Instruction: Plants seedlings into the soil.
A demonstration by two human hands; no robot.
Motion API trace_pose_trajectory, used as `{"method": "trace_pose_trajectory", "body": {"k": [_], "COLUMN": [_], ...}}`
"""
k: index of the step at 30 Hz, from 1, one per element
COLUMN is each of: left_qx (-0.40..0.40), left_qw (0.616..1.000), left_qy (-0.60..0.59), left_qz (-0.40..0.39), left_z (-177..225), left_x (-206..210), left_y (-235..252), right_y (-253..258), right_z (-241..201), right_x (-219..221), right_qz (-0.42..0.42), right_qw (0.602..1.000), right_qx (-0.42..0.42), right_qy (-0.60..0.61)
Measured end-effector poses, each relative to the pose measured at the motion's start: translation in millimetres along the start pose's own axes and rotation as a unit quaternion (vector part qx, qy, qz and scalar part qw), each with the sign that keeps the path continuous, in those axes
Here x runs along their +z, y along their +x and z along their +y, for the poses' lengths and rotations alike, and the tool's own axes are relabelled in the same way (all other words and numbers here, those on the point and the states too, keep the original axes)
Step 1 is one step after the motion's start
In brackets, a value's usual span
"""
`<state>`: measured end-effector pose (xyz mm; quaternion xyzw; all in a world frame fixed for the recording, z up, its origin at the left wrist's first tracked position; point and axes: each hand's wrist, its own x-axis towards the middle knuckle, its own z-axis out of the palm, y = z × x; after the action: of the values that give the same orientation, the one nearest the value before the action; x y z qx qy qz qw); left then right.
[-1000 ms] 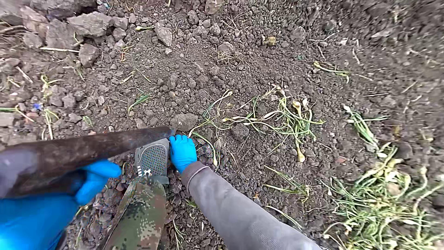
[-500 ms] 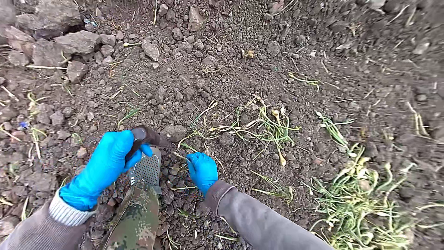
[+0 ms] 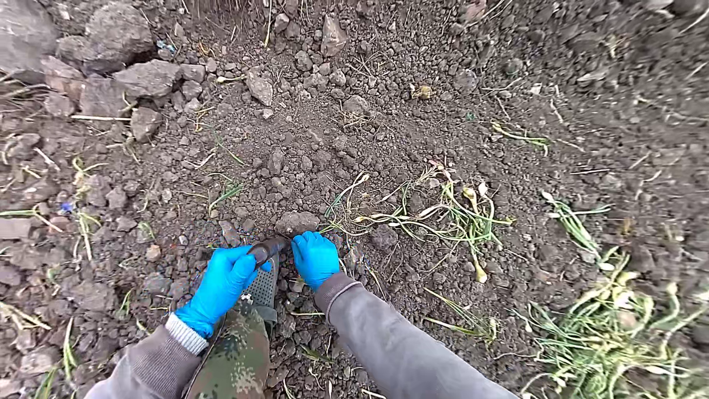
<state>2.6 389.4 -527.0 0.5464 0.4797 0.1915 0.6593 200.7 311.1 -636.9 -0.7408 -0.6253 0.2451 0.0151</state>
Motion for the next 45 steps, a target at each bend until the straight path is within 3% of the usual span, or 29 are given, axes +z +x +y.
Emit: {"method": "trace_pose_trajectory", "body": {"k": [3,7,9,11,14,16,18,20,22,24,27,30,34,36,38,41,43,45], "left_qx": [-0.023,-0.028,-0.028,-0.040,-0.050,-0.043,-0.007,0.051,0.052,-0.010,-0.070,-0.080,-0.027,-0.022,-0.036,-0.025,0.024,0.065], "left_qw": [0.999,0.998,0.999,0.998,0.996,0.994,0.990,0.991,0.998,0.999,0.996,0.997,0.999,0.998,0.996,0.993,0.994,0.993], "left_qy": [-0.038,-0.060,-0.036,-0.038,-0.069,-0.095,-0.132,-0.120,-0.032,0.040,0.037,0.017,-0.025,-0.051,-0.086,-0.113,-0.109,-0.096], "left_qz": [0.012,0.012,0.003,-0.010,-0.019,-0.020,-0.055,-0.041,-0.014,-0.020,-0.034,-0.013,0.008,0.015,0.013,0.003,-0.005,0.012], "left_z": [-16.3,0.2,-13.7,-21.9,2.5,39.7,82.2,107.8,103.7,65.9,27.4,48.2,58.5,28.5,6.0,35.2,68.8,79.7], "left_x": [-5.0,-15.0,-10.6,-10.1,-25.8,-41.9,-53.7,-47.8,-22.9,1.4,7.4,-5.0,-26.5,-29.0,-32.3,-48.2,-54.2,-51.0], "left_y": [6.3,6.8,10.6,16.2,20.0,15.2,15.6,37.8,69.6,97.6,107.5,100.0,82.5,82.3,87.1,94.5,98.7,113.7], "right_y": [-10.8,0.3,10.1,14.3,15.2,12.5,13.1,23.5,37.1,51.3,72.5,84.9,85.8,80.3,77.1,91.1,100.8,103.2], "right_z": [38.0,65.4,60.9,60.1,69.3,74.3,74.9,72.5,71.4,68.8,58.7,41.0,11.9,24.1,51.0,93.5,112.7,115.8], "right_x": [-12.9,-35.7,-49.4,-58.0,-65.0,-69.3,-72.2,-79.6,-88.3,-95.0,-94.4,-71.6,-45.2,-44.4,-54.5,-73.9,-76.6,-77.7], "right_qz": [0.067,-0.039,-0.117,-0.144,-0.110,-0.040,0.058,0.103,0.120,0.131,0.135,0.071,-0.116,-0.066,0.000,-0.077,-0.144,-0.145], "right_qw": [0.996,0.993,0.985,0.981,0.987,0.996,0.998,0.995,0.992,0.990,0.988,0.994,0.992,0.996,1.000,0.980,0.969,0.975], "right_qx": [-0.052,-0.048,-0.038,-0.027,-0.018,-0.002,-0.002,-0.001,-0.003,-0.013,-0.062,-0.085,-0.045,-0.053,-0.006,0.179,0.198,0.168], "right_qy": [-0.030,-0.103,-0.121,-0.127,-0.117,-0.074,-0.023,0.013,0.041,0.053,0.039,0.001,-0.005,0.000,-0.024,-0.027,-0.009,-0.010]}}
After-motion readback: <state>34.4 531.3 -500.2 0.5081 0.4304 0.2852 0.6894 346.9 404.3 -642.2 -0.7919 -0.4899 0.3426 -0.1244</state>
